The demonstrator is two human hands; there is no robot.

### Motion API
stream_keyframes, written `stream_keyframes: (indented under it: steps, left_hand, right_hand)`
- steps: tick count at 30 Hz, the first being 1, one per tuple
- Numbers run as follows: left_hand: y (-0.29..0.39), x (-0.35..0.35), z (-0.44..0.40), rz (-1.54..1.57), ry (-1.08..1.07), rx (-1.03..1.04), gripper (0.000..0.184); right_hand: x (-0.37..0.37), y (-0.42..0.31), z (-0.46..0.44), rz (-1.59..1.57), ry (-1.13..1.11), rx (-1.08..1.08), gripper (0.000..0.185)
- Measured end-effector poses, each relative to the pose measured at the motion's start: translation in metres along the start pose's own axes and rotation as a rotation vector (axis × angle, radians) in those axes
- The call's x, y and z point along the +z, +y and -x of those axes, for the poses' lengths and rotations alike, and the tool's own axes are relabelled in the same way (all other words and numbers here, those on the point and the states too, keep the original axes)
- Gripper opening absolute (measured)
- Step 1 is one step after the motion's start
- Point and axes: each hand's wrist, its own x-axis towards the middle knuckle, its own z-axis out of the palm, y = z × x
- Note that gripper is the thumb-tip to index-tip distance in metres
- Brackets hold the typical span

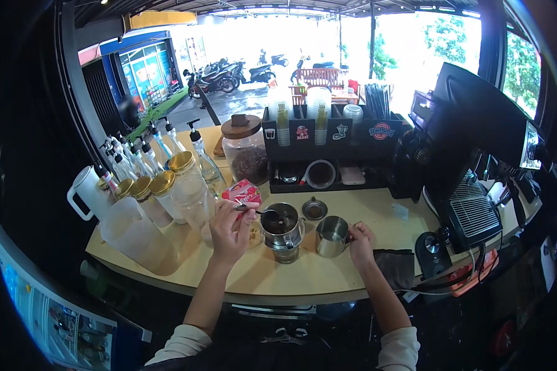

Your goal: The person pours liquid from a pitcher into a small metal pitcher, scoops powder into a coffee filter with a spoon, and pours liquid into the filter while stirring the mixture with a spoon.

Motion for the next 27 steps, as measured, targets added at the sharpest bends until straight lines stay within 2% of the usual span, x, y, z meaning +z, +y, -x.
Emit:
stream_keyframes:
  steps: [3,5,6,8,10,12,13,15,16,17,18,20,22,23,24,25,27]
  left_hand:
    - [0.000,0.001,-0.001,0.010,-0.008,0.010,0.008]
    - [0.001,0.003,-0.003,0.022,-0.013,0.020,0.008]
    - [0.003,0.003,-0.004,0.014,-0.022,0.039,0.008]
    - [0.006,0.006,-0.008,0.008,-0.029,0.060,0.009]
    - [0.010,0.011,-0.010,-0.028,-0.103,0.127,0.012]
    - [0.019,0.017,-0.015,-0.094,-0.144,0.198,0.014]
    - [0.022,0.019,-0.016,-0.164,-0.180,0.272,0.016]
    - [0.024,0.021,-0.012,-0.174,-0.219,0.270,0.017]
    - [0.024,0.021,-0.011,-0.190,-0.252,0.270,0.017]
    - [0.023,0.020,-0.010,-0.191,-0.250,0.270,0.017]
    - [0.022,0.018,-0.009,-0.147,-0.276,0.223,0.022]
    - [0.018,0.013,-0.006,-0.106,-0.300,0.173,0.027]
    - [0.014,0.009,0.000,0.219,-0.253,-0.167,0.049]
    - [0.008,0.008,0.005,0.217,-0.255,-0.168,0.049]
    - [0.001,0.009,0.012,0.273,-0.243,-0.220,0.061]
    - [-0.004,0.010,0.017,0.329,-0.232,-0.272,0.072]
    - [-0.008,0.015,0.024,0.316,-0.301,-0.317,0.076]
  right_hand:
    - [-0.002,-0.005,0.001,0.054,0.001,0.036,0.018]
    - [0.003,-0.019,-0.001,0.486,0.008,-0.107,0.006]
    - [0.007,-0.026,-0.001,0.489,0.010,-0.107,0.006]
    - [0.043,-0.056,0.007,1.063,-0.041,-0.557,0.021]
    - [0.099,-0.093,0.025,1.025,-0.280,-0.613,0.043]
    - [0.142,-0.113,0.043,0.940,-0.464,-0.556,0.047]
    - [0.155,-0.115,0.045,0.943,-0.458,-0.553,0.047]
    - [0.171,-0.117,0.047,0.895,-0.623,-0.580,0.046]
    - [0.172,-0.116,0.043,0.895,-0.624,-0.580,0.046]
    - [0.172,-0.113,0.038,0.951,-0.645,-0.686,0.042]
    - [0.172,-0.111,0.035,1.006,-0.667,-0.793,0.038]
    - [0.172,-0.111,0.036,1.020,-0.664,-0.846,0.032]
    - [0.174,-0.112,0.036,1.035,-0.657,-0.898,0.027]
    - [0.175,-0.112,0.036,1.096,-0.679,-0.999,0.025]
    - [0.176,-0.111,0.036,1.156,-0.699,-1.098,0.023]
    - [0.175,-0.109,0.036,1.153,-0.698,-1.095,0.023]
    - [0.174,-0.101,0.034,1.195,-0.719,-1.118,0.027]
